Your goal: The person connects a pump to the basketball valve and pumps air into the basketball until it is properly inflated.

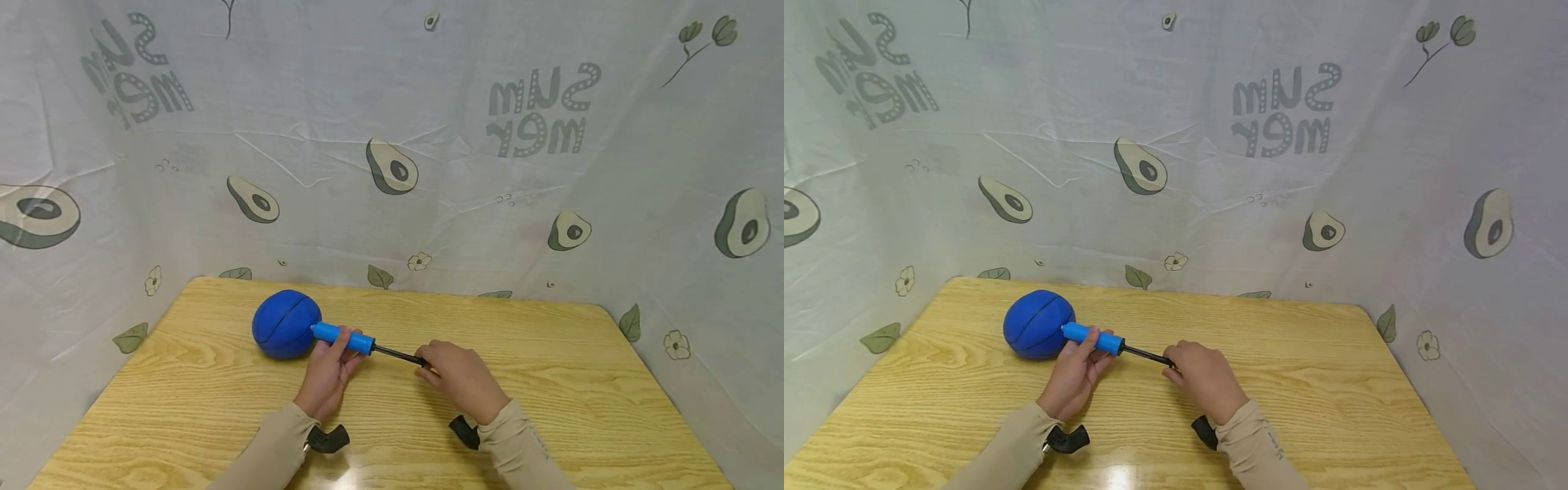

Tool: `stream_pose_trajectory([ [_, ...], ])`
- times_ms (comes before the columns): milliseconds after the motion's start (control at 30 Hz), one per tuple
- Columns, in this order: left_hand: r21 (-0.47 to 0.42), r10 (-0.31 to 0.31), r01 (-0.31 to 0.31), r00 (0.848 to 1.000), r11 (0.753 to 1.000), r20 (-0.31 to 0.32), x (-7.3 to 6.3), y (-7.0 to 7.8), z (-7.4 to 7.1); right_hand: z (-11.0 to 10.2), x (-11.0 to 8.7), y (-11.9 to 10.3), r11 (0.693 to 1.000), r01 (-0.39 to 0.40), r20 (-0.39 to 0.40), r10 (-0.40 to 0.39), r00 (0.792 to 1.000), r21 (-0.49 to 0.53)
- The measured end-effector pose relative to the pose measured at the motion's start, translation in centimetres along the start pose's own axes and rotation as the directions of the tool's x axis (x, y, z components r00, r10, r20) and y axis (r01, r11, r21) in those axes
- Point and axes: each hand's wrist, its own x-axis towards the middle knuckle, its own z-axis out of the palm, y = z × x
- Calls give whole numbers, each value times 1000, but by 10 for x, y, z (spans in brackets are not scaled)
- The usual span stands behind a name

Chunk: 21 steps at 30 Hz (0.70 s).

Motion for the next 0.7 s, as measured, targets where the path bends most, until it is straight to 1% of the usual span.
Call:
stream_pose_trajectory([
  [167, 2, -35, 34, 999, 999, 38, -4, -7, 7, 3, 1, -4, 999, 37, -4, -37, 999, 13],
  [267, 7, -54, 54, 997, 999, 54, -7, -12, 12, 7, 2, -7, 998, 67, -22, -67, 998, 9],
  [400, 23, -91, 89, 992, 996, 91, -12, -17, 16, 11, 3, -10, 995, 103, -28, -103, 994, 14],
  [533, 48, -117, 111, 985, 993, 124, -14, -22, 17, 13, 3, -11, 995, 100, -3, -100, 995, 28],
  [700, 77, -106, 96, 986, 992, 130, -14, -21, 16, 13, 4, -11, 997, 65, 17, -65, 998, 38],
])
